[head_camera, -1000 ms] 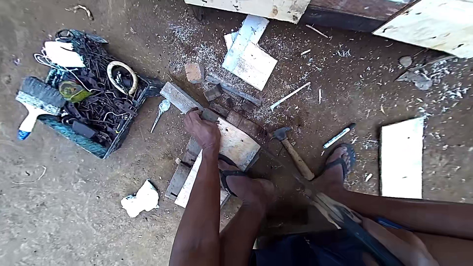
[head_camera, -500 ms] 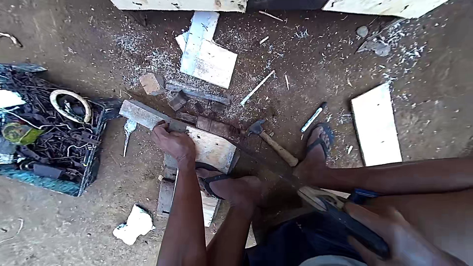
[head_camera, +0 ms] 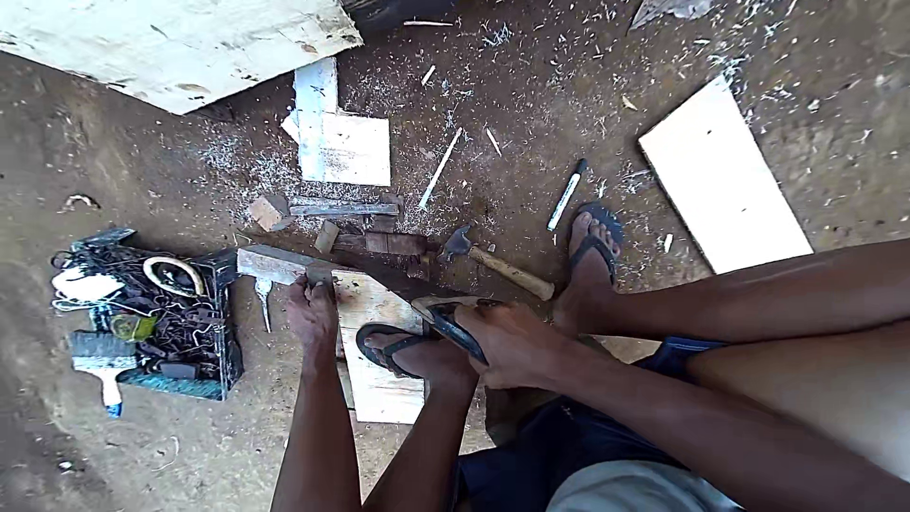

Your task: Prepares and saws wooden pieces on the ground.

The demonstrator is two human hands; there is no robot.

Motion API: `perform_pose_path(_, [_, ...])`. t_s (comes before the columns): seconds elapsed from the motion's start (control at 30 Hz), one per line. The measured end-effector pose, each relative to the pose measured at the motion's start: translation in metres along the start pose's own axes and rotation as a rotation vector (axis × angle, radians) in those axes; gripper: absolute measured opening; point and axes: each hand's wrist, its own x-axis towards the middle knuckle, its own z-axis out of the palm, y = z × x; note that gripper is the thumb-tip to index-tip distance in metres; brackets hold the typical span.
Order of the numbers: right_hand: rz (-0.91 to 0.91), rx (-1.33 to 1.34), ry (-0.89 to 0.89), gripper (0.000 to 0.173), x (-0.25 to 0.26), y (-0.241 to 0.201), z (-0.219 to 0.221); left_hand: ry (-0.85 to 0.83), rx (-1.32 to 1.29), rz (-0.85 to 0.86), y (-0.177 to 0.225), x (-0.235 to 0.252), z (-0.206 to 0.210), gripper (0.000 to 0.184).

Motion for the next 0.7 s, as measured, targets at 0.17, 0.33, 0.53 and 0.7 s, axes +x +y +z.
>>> perform_pose_path(0.17, [0.038, 0.005, 0.014, 0.04, 0.003, -0.007, 0.004, -0.393, 0.237, 0.061, 0.006, 0.002, -0.027, 0.12])
perform_pose_path(0.33, [0.017, -0.079, 0.253, 0.033, -0.064, -0.008, 0.01, -0.273, 0.439, 0.063, 0.004, -0.008, -0.014, 0.117])
perform_pose_path(0.53, [-0.05, -0.107, 0.42, 0.021, -0.143, 0.023, 0.002, -0.278, 0.459, 0.013, 0.016, -0.006, -0.013, 0.119])
perform_pose_path(0.7, [0.015, -0.042, 0.301, 0.023, -0.05, 0.016, 0.011, -0.266, 0.458, -0.007, 0.018, -0.004, -0.012, 0.116])
